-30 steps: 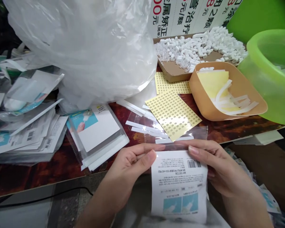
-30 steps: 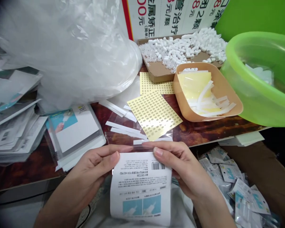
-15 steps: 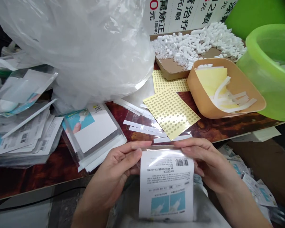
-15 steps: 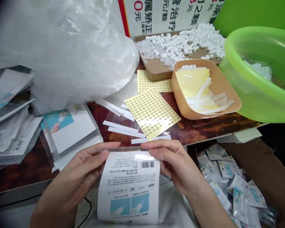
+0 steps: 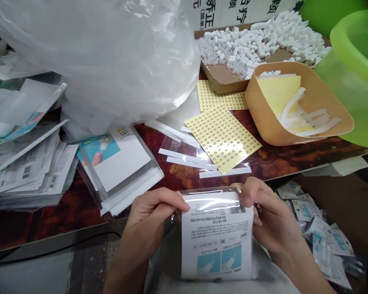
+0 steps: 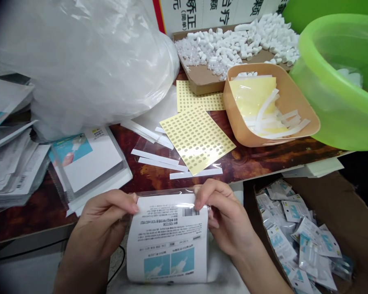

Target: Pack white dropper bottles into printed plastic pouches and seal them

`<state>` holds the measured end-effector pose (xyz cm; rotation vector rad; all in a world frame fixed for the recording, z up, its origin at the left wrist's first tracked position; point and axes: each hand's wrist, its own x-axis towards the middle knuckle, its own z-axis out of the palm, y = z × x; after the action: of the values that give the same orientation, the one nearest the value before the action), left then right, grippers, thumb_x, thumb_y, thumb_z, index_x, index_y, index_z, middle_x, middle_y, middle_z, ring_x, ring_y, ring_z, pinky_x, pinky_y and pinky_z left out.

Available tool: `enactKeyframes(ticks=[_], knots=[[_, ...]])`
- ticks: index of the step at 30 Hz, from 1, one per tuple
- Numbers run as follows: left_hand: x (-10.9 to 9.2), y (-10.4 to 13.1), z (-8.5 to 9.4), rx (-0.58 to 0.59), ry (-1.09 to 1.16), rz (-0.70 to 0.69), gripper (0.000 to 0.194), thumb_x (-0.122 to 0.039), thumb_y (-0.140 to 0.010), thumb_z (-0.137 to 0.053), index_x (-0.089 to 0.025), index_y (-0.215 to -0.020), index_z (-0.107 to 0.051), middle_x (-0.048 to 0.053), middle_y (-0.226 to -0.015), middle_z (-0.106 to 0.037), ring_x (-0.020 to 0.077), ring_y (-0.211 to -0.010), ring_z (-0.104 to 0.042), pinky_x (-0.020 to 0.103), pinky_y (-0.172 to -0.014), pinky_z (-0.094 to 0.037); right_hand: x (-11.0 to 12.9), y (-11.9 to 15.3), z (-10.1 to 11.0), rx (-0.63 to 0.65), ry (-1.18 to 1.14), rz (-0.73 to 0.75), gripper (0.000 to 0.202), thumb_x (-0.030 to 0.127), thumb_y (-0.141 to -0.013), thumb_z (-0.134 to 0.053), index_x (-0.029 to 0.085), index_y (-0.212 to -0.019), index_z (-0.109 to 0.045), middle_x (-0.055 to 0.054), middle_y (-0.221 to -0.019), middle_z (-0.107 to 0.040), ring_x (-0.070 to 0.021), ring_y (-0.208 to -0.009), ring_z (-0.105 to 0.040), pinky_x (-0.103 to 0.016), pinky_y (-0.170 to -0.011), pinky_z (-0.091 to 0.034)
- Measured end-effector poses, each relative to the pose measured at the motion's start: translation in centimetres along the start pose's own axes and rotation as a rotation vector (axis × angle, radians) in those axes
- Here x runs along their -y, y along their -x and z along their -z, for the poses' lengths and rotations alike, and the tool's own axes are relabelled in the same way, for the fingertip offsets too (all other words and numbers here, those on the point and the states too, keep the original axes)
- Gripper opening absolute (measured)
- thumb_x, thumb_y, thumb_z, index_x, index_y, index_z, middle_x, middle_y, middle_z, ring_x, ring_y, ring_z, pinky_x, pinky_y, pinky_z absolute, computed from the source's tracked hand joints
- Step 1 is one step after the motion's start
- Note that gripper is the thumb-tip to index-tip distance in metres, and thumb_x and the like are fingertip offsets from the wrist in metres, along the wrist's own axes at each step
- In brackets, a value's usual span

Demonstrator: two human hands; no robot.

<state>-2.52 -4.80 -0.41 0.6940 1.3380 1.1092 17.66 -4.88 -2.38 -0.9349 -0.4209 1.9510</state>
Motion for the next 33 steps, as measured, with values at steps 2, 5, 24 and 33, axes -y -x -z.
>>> enactKeyframes(ticks=[2,5,24,33], knots=[[-0.1,0.1,0.0,0.046,0.004,0.023,0.029,-0.007,-0.069,-0.062,-0.025,-0.05,-0.074,-0.001,-0.05,-0.063,0.0105,-0.049,-0.054,0.019,-0.047,-0.041,0.1,0.2,0.0,0.034,-0.003,-0.001,0.02,0.018,-0.08,-0.063,0.022,-0.06,-0.066,0.006,-0.052,-0.038,-0.0054,-0.042,-0.022,-0.022,-0.042,-0.013],[-0.4,0.2,0.2,0.041,-0.033,0.048,0.026,-0.01,-0.069,-0.061,-0.024,-0.051,-0.073,-0.001,-0.051,-0.063,0.0115,-0.049,-0.054,0.02,-0.046,-0.04,0.0,0.3,0.0,0.074,-0.01,0.014,0.022,0.019,-0.083,-0.061,0.022,-0.061,-0.065,0.006,-0.052,-0.039,-0.0072,-0.044,-0.023,-0.021,-0.041,-0.015],[0.4,0.7,0.0,0.113,-0.097,0.055,0.024,-0.035,-0.082,-0.054,-0.021,-0.067,-0.066,0.0,-0.057,-0.058,0.0146,-0.052,-0.051,0.025,-0.048,-0.04,-1.2,-0.6,1.3,0.252,0.084,0.25,0.028,0.013,-0.088,-0.048,0.021,-0.065,-0.061,0.005,-0.055,-0.037,-0.007,-0.041,-0.027,-0.023,-0.039,-0.016],[0.5,1.5,-0.4,-0.031,-0.151,-0.04,0.023,-0.022,-0.071,-0.078,-0.023,-0.068,-0.056,-0.004,-0.068,-0.063,0.012,-0.056,-0.059,0.019,-0.045,-0.046,0.8,0.4,-0.9,-0.049,0.331,0.405,0.036,0.051,-0.074,-0.074,0.026,-0.082,-0.05,0.004,-0.078,-0.046,-0.0097,-0.054,-0.039,-0.025,-0.048,-0.035]])
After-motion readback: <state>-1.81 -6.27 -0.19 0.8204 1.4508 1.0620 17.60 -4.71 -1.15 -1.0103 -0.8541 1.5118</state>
